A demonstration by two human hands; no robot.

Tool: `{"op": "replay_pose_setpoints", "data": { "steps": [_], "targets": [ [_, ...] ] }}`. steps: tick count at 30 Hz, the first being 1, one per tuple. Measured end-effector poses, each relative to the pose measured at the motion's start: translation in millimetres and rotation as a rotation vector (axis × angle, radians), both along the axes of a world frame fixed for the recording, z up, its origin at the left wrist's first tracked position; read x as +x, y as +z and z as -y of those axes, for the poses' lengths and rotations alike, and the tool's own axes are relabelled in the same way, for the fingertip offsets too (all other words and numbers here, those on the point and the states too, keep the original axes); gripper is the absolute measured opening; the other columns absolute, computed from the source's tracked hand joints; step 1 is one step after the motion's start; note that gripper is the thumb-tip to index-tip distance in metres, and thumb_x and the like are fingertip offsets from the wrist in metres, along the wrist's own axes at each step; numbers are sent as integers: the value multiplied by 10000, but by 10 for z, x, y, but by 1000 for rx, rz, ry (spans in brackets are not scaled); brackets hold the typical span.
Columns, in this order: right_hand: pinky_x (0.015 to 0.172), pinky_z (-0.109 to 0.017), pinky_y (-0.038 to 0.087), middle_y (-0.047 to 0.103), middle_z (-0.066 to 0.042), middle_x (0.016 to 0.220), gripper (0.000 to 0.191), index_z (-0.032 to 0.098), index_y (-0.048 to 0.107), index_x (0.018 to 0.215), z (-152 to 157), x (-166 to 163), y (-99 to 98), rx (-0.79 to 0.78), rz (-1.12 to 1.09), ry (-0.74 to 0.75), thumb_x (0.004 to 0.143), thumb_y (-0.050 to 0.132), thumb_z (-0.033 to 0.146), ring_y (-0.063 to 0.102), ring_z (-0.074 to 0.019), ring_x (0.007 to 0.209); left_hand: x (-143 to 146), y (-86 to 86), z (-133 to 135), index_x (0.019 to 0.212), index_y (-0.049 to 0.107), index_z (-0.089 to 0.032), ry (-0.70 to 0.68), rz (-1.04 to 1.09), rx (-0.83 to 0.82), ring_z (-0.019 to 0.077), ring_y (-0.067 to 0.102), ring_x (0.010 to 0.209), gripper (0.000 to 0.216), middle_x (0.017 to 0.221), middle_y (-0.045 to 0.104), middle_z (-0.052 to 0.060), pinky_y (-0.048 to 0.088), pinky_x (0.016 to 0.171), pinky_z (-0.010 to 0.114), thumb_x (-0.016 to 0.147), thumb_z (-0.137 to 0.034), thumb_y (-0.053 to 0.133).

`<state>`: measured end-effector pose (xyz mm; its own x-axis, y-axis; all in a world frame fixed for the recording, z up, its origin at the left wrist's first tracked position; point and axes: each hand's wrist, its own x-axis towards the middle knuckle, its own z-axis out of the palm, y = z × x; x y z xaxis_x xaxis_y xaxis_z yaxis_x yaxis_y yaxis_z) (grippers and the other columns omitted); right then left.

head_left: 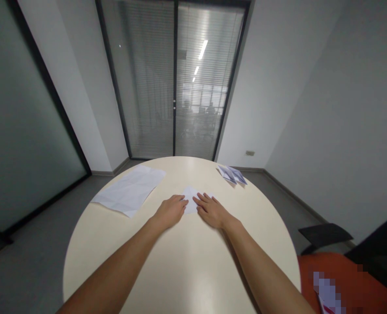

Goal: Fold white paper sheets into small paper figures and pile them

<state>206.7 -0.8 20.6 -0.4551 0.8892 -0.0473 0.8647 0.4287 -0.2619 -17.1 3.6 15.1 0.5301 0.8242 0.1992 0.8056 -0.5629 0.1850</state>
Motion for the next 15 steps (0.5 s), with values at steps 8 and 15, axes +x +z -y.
{"op": "replay_pose_setpoints", "data": {
  "steps": [8, 15],
  "targets": [
    [1213, -495, 177, 196, -128, 1653, 616, 124, 273, 1581, -22, 68, -17, 0, 57, -124, 1027, 255, 393, 168, -285, 1527, -50, -53, -62, 1212, 681, -228, 2, 14, 26, 253, 548, 1250, 350, 1343, 628, 82, 491, 1024, 418, 998, -202, 406],
    [1183, -580, 202, 266, -123, 1635, 584, 171, 346, 1558, -9, 88, 2, 51, 42, -158, 1022, 295, 400, 213, -335, 1510, -5, -43, 26, 1323, 602, -215, -11, -45, 54, 298, 492, 1295, 377, 1424, 564, 109, 505, 983, 447, 1002, -313, 430]
  ]
}}
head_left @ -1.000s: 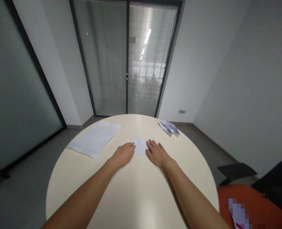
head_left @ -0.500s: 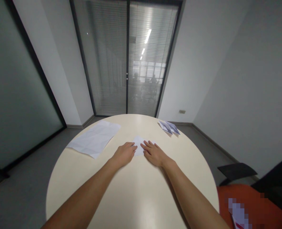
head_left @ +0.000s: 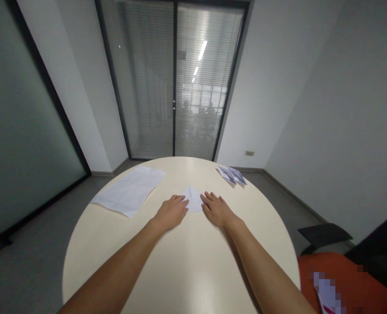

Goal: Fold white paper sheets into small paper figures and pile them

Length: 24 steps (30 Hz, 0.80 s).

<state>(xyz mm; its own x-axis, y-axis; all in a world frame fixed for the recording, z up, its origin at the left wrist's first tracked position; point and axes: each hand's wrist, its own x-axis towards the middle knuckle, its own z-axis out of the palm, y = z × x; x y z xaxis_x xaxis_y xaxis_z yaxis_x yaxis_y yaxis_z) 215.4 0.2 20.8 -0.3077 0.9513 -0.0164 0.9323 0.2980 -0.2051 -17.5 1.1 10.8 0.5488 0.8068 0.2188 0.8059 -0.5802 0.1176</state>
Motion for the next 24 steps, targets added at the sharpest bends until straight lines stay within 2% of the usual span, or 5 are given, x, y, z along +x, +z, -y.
{"op": "replay_pose_setpoints", "data": {
  "steps": [7, 11, 14, 18, 24],
  "targets": [
    [1176, -441, 292, 698, -121, 1239, 348, 186, 751, 1116, -86, 62, 50, 202, -180, 307, 972, 483, 353, 574, -266, 1239, 79, 3, 12, 1210, 649, -123, 38, -23, 104, 303, 517, 1253, 414, 1327, 620, 155, 393, 1103, 456, 1032, -374, 373],
    [1012, -354, 450, 762, -72, 957, 268, 200, 771, 807, -83, 39, 59, 143, -317, 357, 925, 567, 328, 663, -233, 999, 91, -11, 12, 1244, 635, -119, 57, -26, 113, 297, 530, 1243, 440, 1338, 612, 159, 418, 1068, 429, 1035, -392, 359],
    [818, -287, 495, 750, -39, 801, 244, 187, 760, 790, -41, 16, 74, 42, -355, 340, 902, 578, 305, 662, -193, 800, 82, -33, 6, 1338, 585, -111, 46, -24, 86, 304, 520, 1270, 468, 1388, 584, 167, 418, 1069, 428, 1025, -398, 388],
    [777, -275, 492, 761, -55, 948, 225, 183, 774, 954, -26, 21, 54, 54, -383, 329, 883, 573, 254, 664, -182, 802, 48, -58, -25, 1390, 571, -166, -9, -17, 37, 297, 498, 1324, 448, 1447, 548, 149, 381, 1109, 436, 1014, -355, 418],
    [1015, -368, 454, 667, -141, 1297, 334, 181, 742, 1173, -98, 90, -25, 145, -334, 241, 902, 561, 251, 618, -257, 1170, 0, -55, -59, 1391, 590, -213, -129, 23, -19, 278, 473, 1372, 439, 1484, 526, 118, 335, 1154, 431, 1006, -248, 381]
  ]
}}
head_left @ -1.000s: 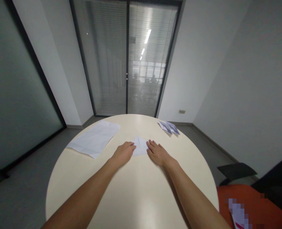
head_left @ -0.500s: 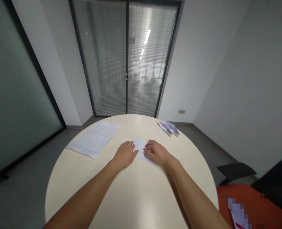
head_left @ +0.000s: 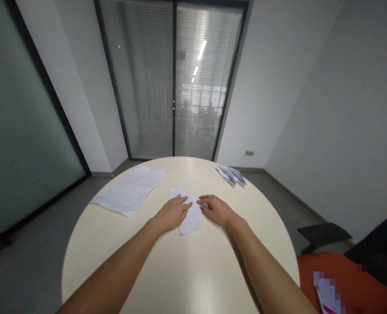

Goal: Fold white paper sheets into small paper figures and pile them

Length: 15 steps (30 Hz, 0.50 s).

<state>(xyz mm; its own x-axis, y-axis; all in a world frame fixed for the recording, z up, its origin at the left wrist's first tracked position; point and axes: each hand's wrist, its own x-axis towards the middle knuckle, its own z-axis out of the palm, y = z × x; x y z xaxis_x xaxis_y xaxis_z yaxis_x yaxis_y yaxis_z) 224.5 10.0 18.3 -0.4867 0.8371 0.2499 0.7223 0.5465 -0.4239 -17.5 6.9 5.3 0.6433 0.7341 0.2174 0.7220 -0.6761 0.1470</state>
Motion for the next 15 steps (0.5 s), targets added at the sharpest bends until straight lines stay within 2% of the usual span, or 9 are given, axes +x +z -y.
{"op": "replay_pose_setpoints", "data": {
  "steps": [4, 7, 11, 15],
  "targets": [
    [1005, -363, 461, 702, -132, 1233, 307, 184, 768, 1115, -22, 17, 11, 17, 33, -5, 888, 570, 240, 634, -257, 1133, 41, 52, 42, 1365, 606, -187, -8, -31, 24, 288, 491, 1346, 433, 1464, 544, 124, 364, 1139, 438, 982, -204, 405],
    [941, -327, 483, 724, -120, 1174, 282, 183, 786, 1060, -30, 20, 32, 14, 35, -2, 858, 596, 233, 660, -241, 1044, 97, 115, 108, 1293, 642, -187, 31, -62, 51, 287, 529, 1279, 392, 1389, 600, 118, 456, 1041, 421, 965, -186, 427],
    [804, -273, 496, 752, -95, 1023, 250, 181, 804, 991, -31, 22, 71, -43, 3, -9, 812, 633, 222, 671, -200, 862, 136, 148, 170, 1289, 615, -145, 33, -60, 38, 311, 534, 1260, 397, 1384, 592, 150, 472, 1012, 447, 985, -350, 461],
    [680, -243, 466, 738, -54, 801, 141, 177, 789, 769, -7, -1, 114, -106, -33, 32, 792, 661, 231, 636, -172, 734, 129, 125, 169, 1320, 578, -98, 9, -51, 45, 338, 491, 1298, 497, 1417, 558, 182, 438, 1049, 469, 970, -440, 493]
  ]
}}
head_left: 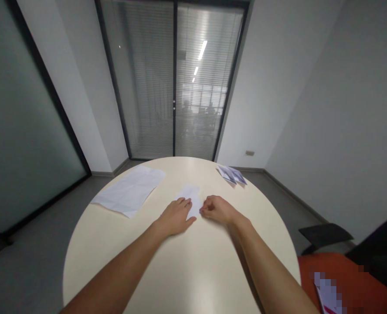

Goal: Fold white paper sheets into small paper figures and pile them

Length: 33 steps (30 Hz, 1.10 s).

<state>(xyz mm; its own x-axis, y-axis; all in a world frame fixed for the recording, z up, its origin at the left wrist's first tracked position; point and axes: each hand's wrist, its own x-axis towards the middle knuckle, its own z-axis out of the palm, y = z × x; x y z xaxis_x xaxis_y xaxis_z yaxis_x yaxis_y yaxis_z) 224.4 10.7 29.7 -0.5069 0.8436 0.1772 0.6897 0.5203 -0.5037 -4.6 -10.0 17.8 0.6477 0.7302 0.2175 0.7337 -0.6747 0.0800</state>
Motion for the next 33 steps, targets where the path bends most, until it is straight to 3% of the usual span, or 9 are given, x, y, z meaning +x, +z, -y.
{"op": "replay_pose_setpoints", "data": {
  "steps": [3, 5, 10, 20, 26, 33],
  "targets": [
    [658, -240, 455, 711, -33, 718, 146, 178, 753, 681, 15, -17, -2, -24, -40, 57, 787, 676, 243, 617, -165, 706, -16, 3, -16, 1290, 597, -144, 1, 4, -5, 317, 513, 1264, 406, 1363, 592, 155, 464, 1001, 449, 985, -381, 470],
    [673, -239, 464, 714, -40, 775, 140, 174, 745, 676, 18, -16, -20, -21, -75, 91, 780, 689, 250, 618, -160, 722, -33, 13, -28, 1271, 609, -167, 1, 5, -8, 302, 530, 1239, 364, 1330, 607, 141, 474, 980, 437, 992, -342, 453],
    [729, -246, 494, 700, -62, 1046, 121, 191, 775, 825, 22, -1, -50, -9, -115, 147, 728, 758, 261, 631, -156, 807, -92, 20, -64, 1302, 599, -176, -80, 23, -23, 288, 537, 1250, 413, 1372, 589, 133, 440, 1048, 421, 973, -405, 500],
    [908, -322, 482, 733, -43, 1033, 302, 228, 754, 995, 42, -12, -40, 47, -58, 154, 698, 792, 262, 651, -214, 956, -81, 76, -56, 1229, 636, -225, -95, 58, -61, 255, 614, 1140, 314, 1281, 636, 89, 469, 995, 372, 987, -367, 496],
    [864, -297, 482, 753, -48, 1037, 288, 215, 770, 1000, 53, -13, -7, 46, -11, 119, 715, 740, 239, 665, -213, 928, -74, 59, -51, 1240, 620, -225, -99, 79, -63, 244, 616, 1137, 311, 1255, 633, 86, 473, 981, 355, 1006, -350, 457],
    [693, -247, 445, 760, -18, 844, 190, 209, 788, 908, 101, -45, 57, 50, 16, 38, 806, 629, 227, 647, -165, 729, -113, 31, -73, 1178, 656, -238, -97, 111, -67, 224, 627, 1098, 289, 1215, 622, 71, 479, 956, 318, 996, -374, 477]
  ]
}}
